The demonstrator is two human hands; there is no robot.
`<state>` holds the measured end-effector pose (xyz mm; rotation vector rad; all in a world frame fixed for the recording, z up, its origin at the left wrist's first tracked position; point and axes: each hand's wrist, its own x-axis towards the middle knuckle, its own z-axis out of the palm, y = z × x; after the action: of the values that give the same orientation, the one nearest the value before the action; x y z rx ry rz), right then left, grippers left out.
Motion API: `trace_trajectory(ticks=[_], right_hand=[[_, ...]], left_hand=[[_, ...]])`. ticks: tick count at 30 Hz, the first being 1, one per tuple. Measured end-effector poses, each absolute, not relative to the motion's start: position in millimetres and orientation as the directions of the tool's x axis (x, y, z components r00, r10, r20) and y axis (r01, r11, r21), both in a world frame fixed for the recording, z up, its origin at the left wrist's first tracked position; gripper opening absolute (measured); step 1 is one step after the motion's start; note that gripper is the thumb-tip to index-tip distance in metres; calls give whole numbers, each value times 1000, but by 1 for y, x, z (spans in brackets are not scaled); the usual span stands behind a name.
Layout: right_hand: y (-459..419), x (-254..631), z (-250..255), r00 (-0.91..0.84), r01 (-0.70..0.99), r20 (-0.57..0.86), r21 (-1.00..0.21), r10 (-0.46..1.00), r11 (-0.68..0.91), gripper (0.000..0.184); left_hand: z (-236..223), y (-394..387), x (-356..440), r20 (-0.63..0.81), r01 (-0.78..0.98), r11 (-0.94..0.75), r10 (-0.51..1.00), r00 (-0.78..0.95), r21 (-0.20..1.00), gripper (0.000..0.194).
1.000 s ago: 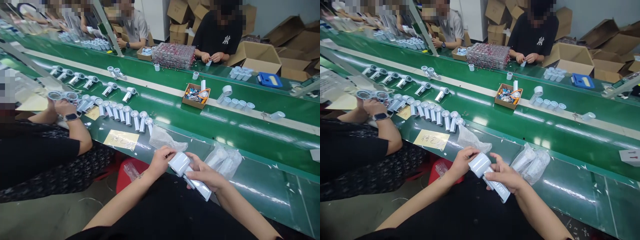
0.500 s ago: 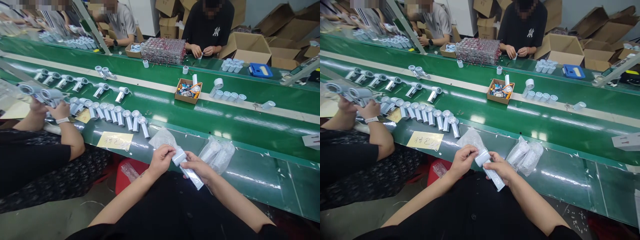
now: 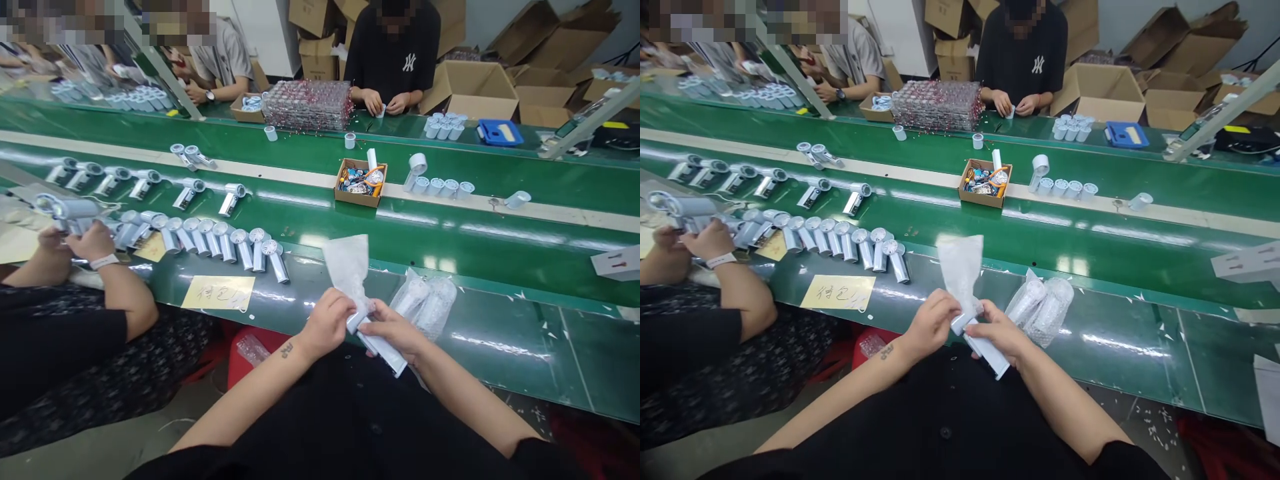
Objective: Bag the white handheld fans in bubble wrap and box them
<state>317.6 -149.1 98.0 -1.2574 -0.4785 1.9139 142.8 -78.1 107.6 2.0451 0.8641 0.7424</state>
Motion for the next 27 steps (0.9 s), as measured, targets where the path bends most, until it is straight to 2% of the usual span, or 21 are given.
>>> trace_trajectory(ticks=[4,9,11,13,15,17,19,21,24,26,27], right_hand=[[-153,329,98,-94,-506,-620,-644,779,-573,41],[-160,322,94,68,-603,-722,-580,689,-548,39],[-162,320,93,103,-620,-753,-560,650,-550,34],[-163,319,94,117,-640,-760,-550,639,-537,31],[-163,320,95,123,-668,-769,-532,627,-521,29],[-162,322,97,121,-686,-789,-505,603,-523,28],[-161,324,96,115,-682,-794,-500,597,-534,28],[-161,327,92,100,-665,-781,-514,617,-543,29],[-159,329,81,72,-653,-758,-527,649,-544,30],[-156,329,74,79,-658,-744,-539,663,-526,29],[-155,328,72,89,-665,-743,-539,663,-516,28]], left_hand=[[96,-81,129,219,379,-563,725,654,735,17],[82,-95,142,88,460,-464,770,631,757,20],[85,-100,152,78,431,-500,716,694,751,19],[87,-101,158,76,361,-572,600,796,737,19],[88,-97,160,67,367,-589,586,807,720,20],[86,-89,158,62,472,-514,721,690,716,19],[85,-82,156,27,532,-364,843,538,764,16],[85,-80,157,-81,451,-171,870,487,876,17],[83,-87,165,-247,194,163,770,588,967,46],[78,-93,171,-251,129,216,796,551,968,52],[75,-96,174,-225,152,172,845,485,973,44]])
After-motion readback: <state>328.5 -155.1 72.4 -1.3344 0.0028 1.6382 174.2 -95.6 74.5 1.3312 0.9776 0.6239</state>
